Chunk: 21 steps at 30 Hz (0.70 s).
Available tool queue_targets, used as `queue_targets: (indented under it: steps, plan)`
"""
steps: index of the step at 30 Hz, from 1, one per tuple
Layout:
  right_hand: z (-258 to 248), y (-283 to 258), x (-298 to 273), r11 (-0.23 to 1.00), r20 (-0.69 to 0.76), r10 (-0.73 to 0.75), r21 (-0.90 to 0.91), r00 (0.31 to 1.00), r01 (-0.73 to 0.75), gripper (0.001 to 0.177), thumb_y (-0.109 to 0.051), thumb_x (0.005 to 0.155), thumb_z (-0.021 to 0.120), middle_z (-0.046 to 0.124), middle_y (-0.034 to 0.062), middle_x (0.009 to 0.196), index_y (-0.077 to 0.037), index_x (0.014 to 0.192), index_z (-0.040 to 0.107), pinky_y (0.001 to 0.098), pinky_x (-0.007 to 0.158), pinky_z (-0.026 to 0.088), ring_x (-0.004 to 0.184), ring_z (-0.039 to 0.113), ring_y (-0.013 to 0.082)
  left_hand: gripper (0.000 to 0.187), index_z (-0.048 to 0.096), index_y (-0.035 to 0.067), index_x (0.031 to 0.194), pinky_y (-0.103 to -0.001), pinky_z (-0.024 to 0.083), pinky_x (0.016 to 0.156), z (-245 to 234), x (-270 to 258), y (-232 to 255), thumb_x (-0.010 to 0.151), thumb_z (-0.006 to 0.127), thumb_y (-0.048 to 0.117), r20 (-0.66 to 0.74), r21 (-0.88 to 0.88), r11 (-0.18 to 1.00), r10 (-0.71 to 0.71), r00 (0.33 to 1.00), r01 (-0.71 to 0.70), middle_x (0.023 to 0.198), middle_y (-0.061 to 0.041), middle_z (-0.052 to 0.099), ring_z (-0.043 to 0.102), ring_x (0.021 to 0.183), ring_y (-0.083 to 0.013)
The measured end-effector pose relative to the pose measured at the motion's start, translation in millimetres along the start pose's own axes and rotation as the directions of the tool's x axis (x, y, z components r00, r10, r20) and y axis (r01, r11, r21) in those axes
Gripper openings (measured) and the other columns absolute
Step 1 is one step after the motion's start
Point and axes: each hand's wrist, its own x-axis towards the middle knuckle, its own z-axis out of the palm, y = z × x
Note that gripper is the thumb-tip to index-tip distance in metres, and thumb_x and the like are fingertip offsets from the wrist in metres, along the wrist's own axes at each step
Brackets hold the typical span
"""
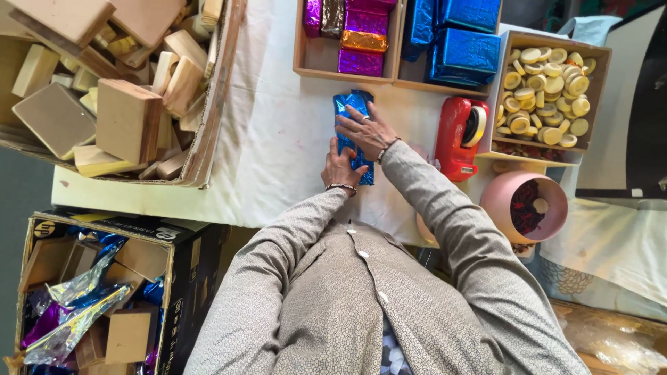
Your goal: The recorder is wrapping bars of soap in decorative paper and foil.
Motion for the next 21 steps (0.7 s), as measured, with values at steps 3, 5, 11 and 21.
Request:
queue_targets:
  steps: [3,5,11,21]
  plan:
    - [46,0,37,0.994,0.082,-0.049,-0.098,0.995,0.057,0.066,-0.032,0.090,0.063,0.030,-0.0042,0.166,-0.036,0.152,0.041,0.0730,0.119,0.009,0.156,0.014,0.0240,0.055,0.064,0.020,0.105,-0.050,0.056,0.085,2,-1,-1,0.062,0.094,0.036,-0.012,-0.005,1.000,-0.014,1.000,0.014,0.157,-0.009,0.036,0.056,0.123,-0.0323]
    - [55,-1,45,0.989,0.140,-0.037,-0.136,0.990,0.056,0.059,-0.034,0.095,0.058,0.030,-0.0027,0.166,-0.038,0.151,0.041,0.0750,0.118,0.008,0.157,0.014,0.0244,0.055,0.064,0.021,0.105,-0.050,0.056,0.086,3,3,-2,0.062,0.095,0.036,-0.009,-0.004,1.000,-0.018,1.000,0.018,0.156,-0.009,0.037,0.056,0.124,-0.0318]
    - [76,22,29,0.961,0.139,-0.065,-0.257,0.988,0.099,0.058,-0.037,0.092,0.066,0.041,0.0056,0.160,-0.030,0.146,0.049,0.0803,0.114,0.007,0.157,0.017,0.0322,0.051,0.066,0.023,0.106,-0.049,0.055,0.090,-3,15,-22,0.064,0.094,0.034,0.079,0.044,0.994,0.097,0.992,-0.100,0.154,-0.005,0.043,0.057,0.124,-0.0292]
    - [33,-37,-61,0.797,0.405,0.503,0.126,0.764,-0.591,0.135,-0.093,0.054,0.076,0.045,0.0235,0.150,0.006,0.141,0.045,0.0785,0.109,0.008,0.152,0.014,0.0458,0.046,0.072,0.024,0.095,-0.063,0.028,0.111,-65,71,-6,0.054,0.093,0.031,0.268,0.401,0.685,0.548,0.792,-0.609,0.127,-0.004,0.057,0.044,0.133,-0.0248]
